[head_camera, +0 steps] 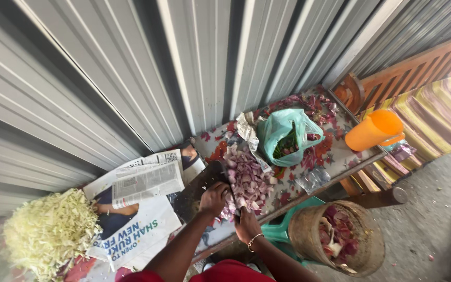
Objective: The person chops red onions on a small cutting board using a knife. They repeatedly pick up onion pieces, slice them, and place the chopped pieces into a pile on the table.
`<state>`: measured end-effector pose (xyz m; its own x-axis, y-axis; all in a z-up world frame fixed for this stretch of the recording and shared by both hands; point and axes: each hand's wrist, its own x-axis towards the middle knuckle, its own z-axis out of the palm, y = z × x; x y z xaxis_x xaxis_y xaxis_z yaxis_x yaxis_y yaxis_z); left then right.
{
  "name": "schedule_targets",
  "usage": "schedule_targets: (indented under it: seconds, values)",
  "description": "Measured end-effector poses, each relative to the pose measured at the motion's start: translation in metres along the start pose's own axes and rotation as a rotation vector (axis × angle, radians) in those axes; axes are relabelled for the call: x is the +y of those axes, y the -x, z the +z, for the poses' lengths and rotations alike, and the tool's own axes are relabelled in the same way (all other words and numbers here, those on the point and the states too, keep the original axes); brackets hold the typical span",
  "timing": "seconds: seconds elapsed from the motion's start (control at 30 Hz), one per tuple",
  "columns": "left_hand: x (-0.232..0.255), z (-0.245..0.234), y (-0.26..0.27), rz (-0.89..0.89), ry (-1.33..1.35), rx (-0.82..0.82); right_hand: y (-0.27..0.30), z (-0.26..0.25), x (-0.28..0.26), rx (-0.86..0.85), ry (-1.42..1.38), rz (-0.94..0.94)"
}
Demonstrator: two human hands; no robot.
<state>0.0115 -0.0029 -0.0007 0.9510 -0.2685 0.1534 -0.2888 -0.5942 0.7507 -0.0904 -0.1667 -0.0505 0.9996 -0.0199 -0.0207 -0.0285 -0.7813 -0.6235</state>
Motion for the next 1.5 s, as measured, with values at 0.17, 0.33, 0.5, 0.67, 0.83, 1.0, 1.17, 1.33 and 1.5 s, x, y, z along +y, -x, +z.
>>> schedule_targets:
  seconds: [0.17, 0.33, 0.5, 0.67, 0.83, 1.0, 1.17, 1.33, 1.5]
  values:
    - [-0.008, 0.048, -0.075, 0.004, -0.056, 0.104, 0.011, -0.042, 0.003, -0.08, -0.614, 0.595]
    - [-0.022, 0.064, -0.142, -0.142, -0.538, -0.385, 0.026, -0.072, 0.003, -0.013, -0.804, 0.6]
    - [-0.032, 0.052, -0.169, -0.281, -0.305, -0.407, 0.031, -0.081, 0.011, -0.076, -0.934, 0.601]
    - [-0.021, -0.002, -0.099, -0.382, 0.265, 0.13, 0.02, -0.09, 0.013, -0.137, -0.796, 0.496]
    - [0.004, -0.042, -0.006, -0.211, -0.174, 0.179, -0.001, -0.068, -0.005, -0.266, -0.316, 0.169]
    - [0.007, -0.045, -0.003, 0.004, 0.008, 0.175, -0.045, -0.032, -0.03, -0.303, 0.064, -0.051]
    - [-0.006, -0.042, -0.007, 0.016, 0.037, 0.123, -0.07, -0.003, -0.033, -0.38, 0.127, 0.01]
    - [-0.016, -0.041, -0.006, 0.104, 0.097, 0.138, -0.079, 0.014, -0.016, -0.374, 0.274, -0.141]
    - [-0.026, -0.036, -0.004, 0.167, 0.143, 0.149, -0.071, 0.009, -0.021, -0.154, 0.444, -0.612]
